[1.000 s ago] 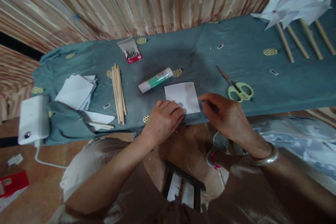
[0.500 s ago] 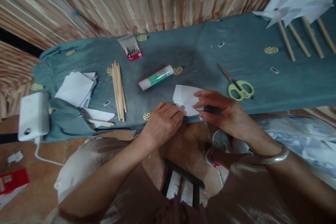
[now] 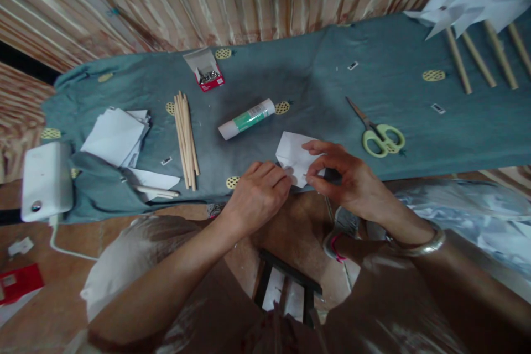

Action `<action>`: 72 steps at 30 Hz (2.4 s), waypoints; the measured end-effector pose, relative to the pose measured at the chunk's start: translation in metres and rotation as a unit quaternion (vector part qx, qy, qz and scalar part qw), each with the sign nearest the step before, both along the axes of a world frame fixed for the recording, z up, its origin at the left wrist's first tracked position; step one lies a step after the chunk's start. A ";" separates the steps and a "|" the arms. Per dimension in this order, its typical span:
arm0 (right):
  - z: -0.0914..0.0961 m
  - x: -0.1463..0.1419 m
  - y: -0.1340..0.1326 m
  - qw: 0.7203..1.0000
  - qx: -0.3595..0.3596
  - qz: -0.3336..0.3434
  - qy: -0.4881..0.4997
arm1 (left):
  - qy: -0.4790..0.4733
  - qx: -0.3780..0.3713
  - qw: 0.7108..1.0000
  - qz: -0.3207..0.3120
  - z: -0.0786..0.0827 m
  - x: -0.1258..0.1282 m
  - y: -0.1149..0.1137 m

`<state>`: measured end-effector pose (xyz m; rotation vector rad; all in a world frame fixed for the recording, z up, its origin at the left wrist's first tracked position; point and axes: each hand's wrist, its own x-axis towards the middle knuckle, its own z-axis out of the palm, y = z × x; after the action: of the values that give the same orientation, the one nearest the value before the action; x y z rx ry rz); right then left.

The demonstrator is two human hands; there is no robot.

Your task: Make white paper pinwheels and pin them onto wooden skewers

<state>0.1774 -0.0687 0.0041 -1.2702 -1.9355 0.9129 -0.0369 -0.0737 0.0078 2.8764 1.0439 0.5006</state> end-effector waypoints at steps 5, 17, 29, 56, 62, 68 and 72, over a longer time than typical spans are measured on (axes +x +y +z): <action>-0.002 -0.005 -0.001 0.997 0.009 -0.068 -0.035 | -0.004 -0.009 1.000 0.000 -0.001 -0.001 0.000; -0.008 -0.019 -0.001 0.985 0.088 -0.102 -0.107 | -0.046 -0.008 0.999 0.001 -0.003 0.003 -0.004; -0.011 -0.022 0.000 0.981 0.110 -0.109 -0.117 | -0.056 -0.014 0.998 -0.020 -0.003 0.003 -0.003; -0.009 -0.021 -0.006 0.977 0.132 -0.087 -0.141 | -0.053 -0.018 0.998 -0.025 -0.004 0.004 -0.003; -0.011 -0.019 -0.011 0.953 0.200 -0.057 -0.221 | -0.033 -0.026 0.999 -0.022 -0.004 0.003 -0.004; -0.011 -0.026 -0.019 0.934 0.212 -0.027 -0.286 | -0.049 -0.022 0.998 -0.028 -0.005 0.003 -0.003; -0.010 -0.034 -0.019 0.930 0.221 -0.013 -0.294 | -0.037 -0.037 0.998 -0.027 -0.003 0.002 -0.003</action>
<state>0.1435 -0.0873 -0.0060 -1.3754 -2.3845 0.0412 -0.0345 -0.0768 0.0053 2.7900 0.9497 0.5491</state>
